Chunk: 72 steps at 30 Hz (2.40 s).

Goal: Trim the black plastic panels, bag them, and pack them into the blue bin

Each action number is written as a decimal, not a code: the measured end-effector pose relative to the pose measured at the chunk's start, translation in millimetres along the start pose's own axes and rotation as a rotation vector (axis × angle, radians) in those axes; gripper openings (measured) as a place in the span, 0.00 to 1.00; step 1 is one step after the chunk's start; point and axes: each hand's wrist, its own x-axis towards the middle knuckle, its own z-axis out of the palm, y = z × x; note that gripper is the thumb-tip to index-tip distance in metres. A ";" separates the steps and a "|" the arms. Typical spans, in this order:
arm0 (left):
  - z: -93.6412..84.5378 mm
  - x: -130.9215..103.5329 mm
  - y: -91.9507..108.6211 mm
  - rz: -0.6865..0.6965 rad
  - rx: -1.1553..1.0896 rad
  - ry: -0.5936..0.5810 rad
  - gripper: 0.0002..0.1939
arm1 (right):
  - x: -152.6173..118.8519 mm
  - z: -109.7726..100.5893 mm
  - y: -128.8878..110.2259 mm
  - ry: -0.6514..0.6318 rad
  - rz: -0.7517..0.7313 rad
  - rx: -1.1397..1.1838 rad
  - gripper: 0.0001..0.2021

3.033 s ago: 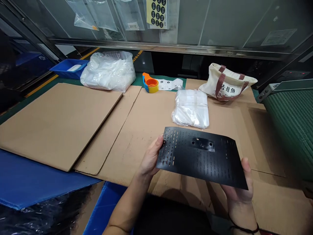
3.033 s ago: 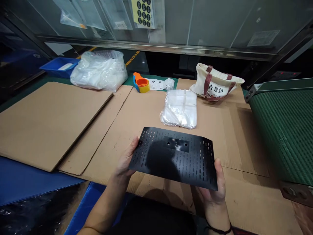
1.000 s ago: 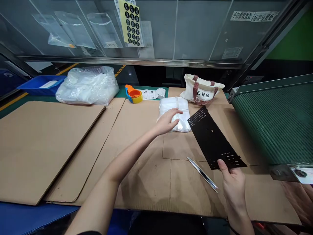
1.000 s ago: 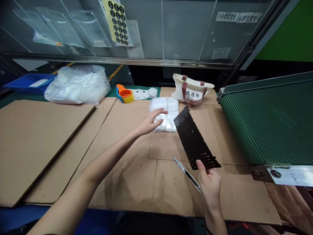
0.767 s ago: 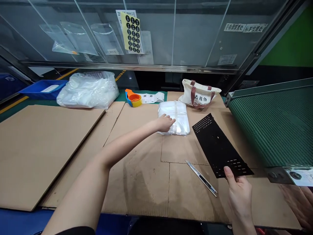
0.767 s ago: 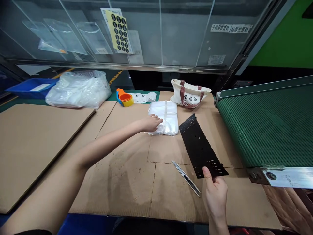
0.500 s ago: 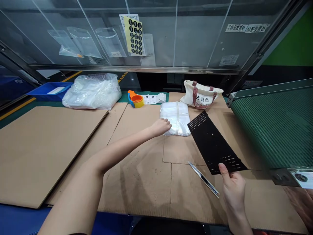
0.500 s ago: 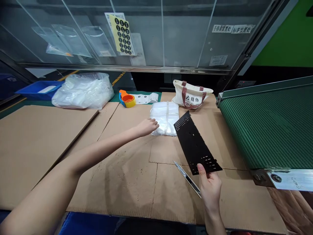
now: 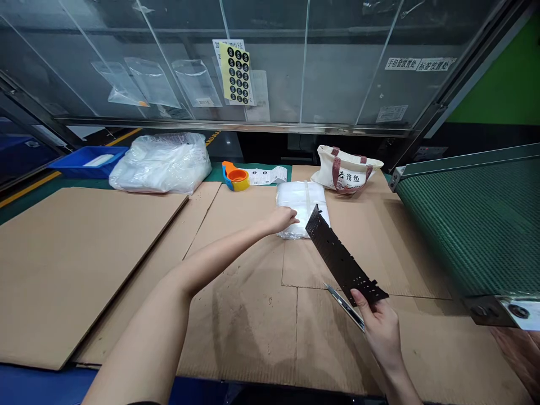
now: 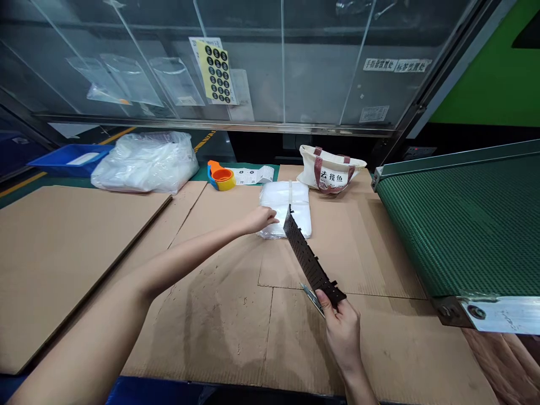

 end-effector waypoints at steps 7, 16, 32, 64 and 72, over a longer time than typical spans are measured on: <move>6.5 4.0 -3.1 -0.015 -0.116 -0.060 0.04 | 5.9 13.1 3.6 -0.054 -0.047 -0.045 0.23; 9.6 11.8 -7.5 -0.241 -0.458 0.024 0.09 | 17.3 37.9 5.7 -0.126 -0.088 -0.089 0.23; -10.8 12.2 -22.3 -0.357 -0.902 0.447 0.06 | 19.7 43.2 15.7 -0.083 0.047 -0.060 0.28; 8.5 -63.7 72.9 -0.032 0.226 0.280 0.23 | -26.7 70.3 -6.7 -0.195 0.773 1.009 0.21; 13.5 -85.6 78.4 0.014 0.261 0.422 0.23 | -24.6 72.6 -14.3 -0.194 0.702 0.971 0.20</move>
